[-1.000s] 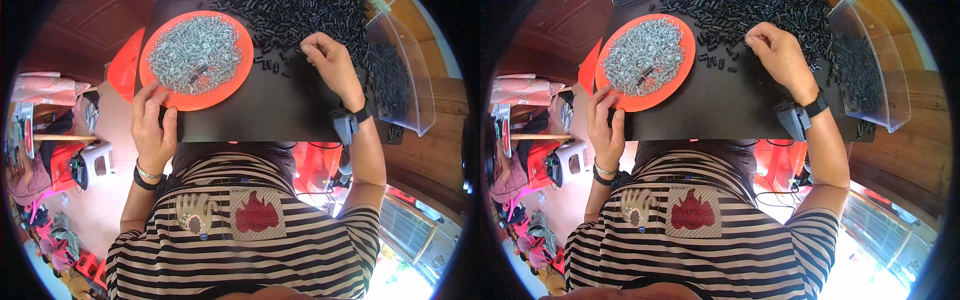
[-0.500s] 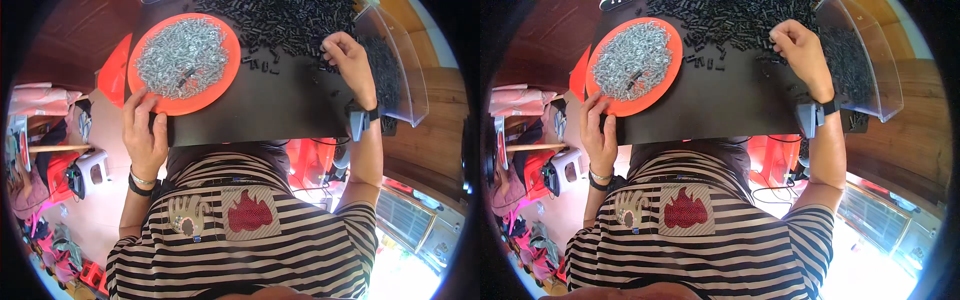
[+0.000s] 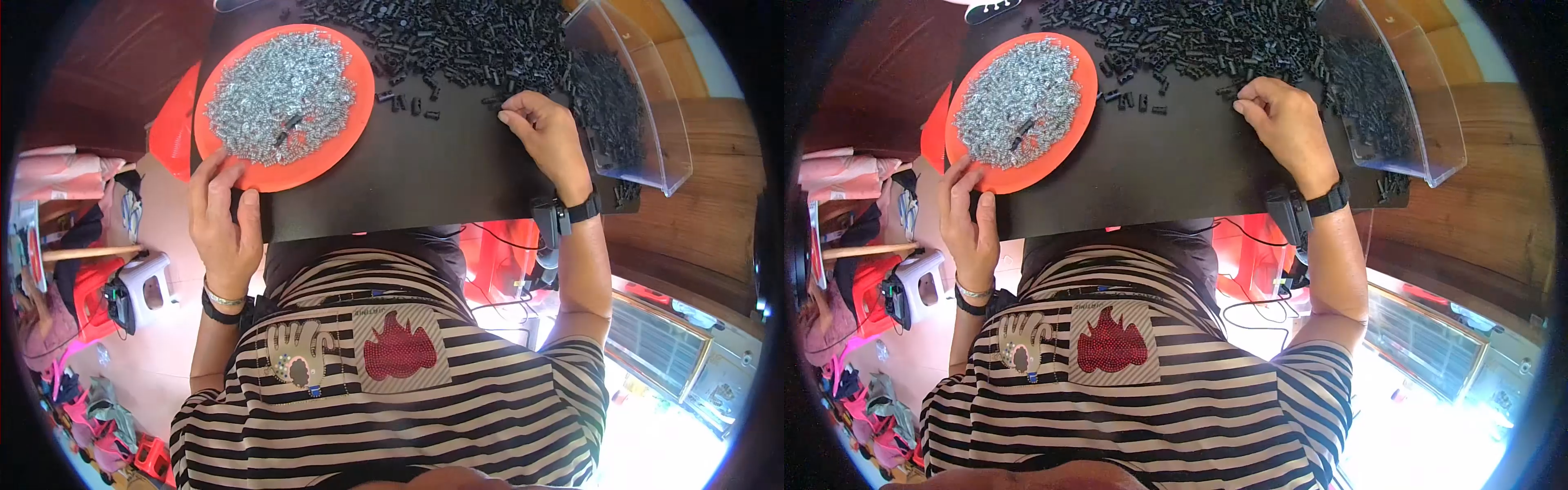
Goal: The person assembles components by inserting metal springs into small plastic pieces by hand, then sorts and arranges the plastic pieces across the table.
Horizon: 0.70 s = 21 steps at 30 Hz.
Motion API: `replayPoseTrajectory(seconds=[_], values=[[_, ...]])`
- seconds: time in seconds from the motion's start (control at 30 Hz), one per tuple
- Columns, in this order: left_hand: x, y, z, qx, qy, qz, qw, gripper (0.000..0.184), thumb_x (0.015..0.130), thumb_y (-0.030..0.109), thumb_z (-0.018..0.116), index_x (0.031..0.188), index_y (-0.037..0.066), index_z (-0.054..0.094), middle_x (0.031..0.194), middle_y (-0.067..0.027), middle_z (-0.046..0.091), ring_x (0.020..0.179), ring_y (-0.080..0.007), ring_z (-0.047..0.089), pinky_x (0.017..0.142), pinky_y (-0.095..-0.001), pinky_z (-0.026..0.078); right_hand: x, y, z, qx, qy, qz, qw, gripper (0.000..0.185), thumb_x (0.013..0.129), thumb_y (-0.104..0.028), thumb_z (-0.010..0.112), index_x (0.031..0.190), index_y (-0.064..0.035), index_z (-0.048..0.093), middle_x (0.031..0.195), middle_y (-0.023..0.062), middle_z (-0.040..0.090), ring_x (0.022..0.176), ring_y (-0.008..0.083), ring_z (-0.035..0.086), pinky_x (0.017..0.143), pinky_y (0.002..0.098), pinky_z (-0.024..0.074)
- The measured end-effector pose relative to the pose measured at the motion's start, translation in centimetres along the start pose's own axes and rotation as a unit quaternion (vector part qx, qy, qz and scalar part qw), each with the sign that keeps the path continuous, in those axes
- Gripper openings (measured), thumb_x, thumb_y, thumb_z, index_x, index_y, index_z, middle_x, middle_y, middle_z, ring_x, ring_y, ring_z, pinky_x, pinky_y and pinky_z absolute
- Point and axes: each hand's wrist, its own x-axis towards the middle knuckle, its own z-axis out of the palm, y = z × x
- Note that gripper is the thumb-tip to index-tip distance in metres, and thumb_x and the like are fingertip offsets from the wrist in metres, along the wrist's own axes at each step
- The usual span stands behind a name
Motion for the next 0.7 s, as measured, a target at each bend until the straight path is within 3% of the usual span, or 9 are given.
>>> replayPoseTrajectory(seconds=[0.27,0.53,0.63,0.7], values=[[0.0,-0.2,0.1,-0.004,0.008,0.0,1.0,0.026,0.089,0.009,0.063,0.113,-0.001,0.065,0.128,-0.0228,0.058,0.113,-0.0389,0.06,0.095,-0.0438,0.049,1.8,-2.4,-0.6,-0.102,-0.043,-0.071,0.991,0.011,0.087,-0.013,0.069,0.089,-0.002,0.067,0.081,0.0136,0.067,0.074,0.0298,0.066,0.067,0.0391,0.0512],[-0.1,-0.3,0.0,0.0,0.011,-0.001,1.0,0.028,0.086,0.007,0.065,0.112,0.0,0.064,0.126,-0.0217,0.058,0.11,-0.0382,0.059,0.093,-0.0435,0.049,7.6,-11.6,1.8,0.049,-0.069,-0.158,0.984,0.014,0.087,-0.015,0.067,0.094,-0.0026,0.069,0.081,0.0143,0.069,0.073,0.0285,0.068,0.068,0.0359,0.0524],[0.0,-0.1,0.0,-0.006,0.007,-0.009,1.0,0.028,0.085,0.007,0.066,0.113,0.0,0.064,0.126,-0.0217,0.058,0.11,-0.038,0.059,0.093,-0.0435,0.049,9.0,-15.1,4.0,0.116,-0.04,-0.231,0.965,0.016,0.094,-0.015,0.068,0.103,-0.0007,0.069,0.083,0.0064,0.07,0.074,0.0108,0.062,0.067,0.027,0.0501],[0.0,-0.1,0.0,-0.013,0.006,-0.02,1.0,0.029,0.085,0.006,0.066,0.113,0.0,0.063,0.125,-0.0216,0.058,0.109,-0.0379,0.059,0.093,-0.0434,0.049,9.3,-16.3,3.0,0.071,-0.032,-0.247,0.966,0.024,0.098,-0.022,0.064,0.119,-0.0094,0.065,0.104,0.0102,0.071,0.086,0.0249,0.068,0.072,0.0333,0.0544]])
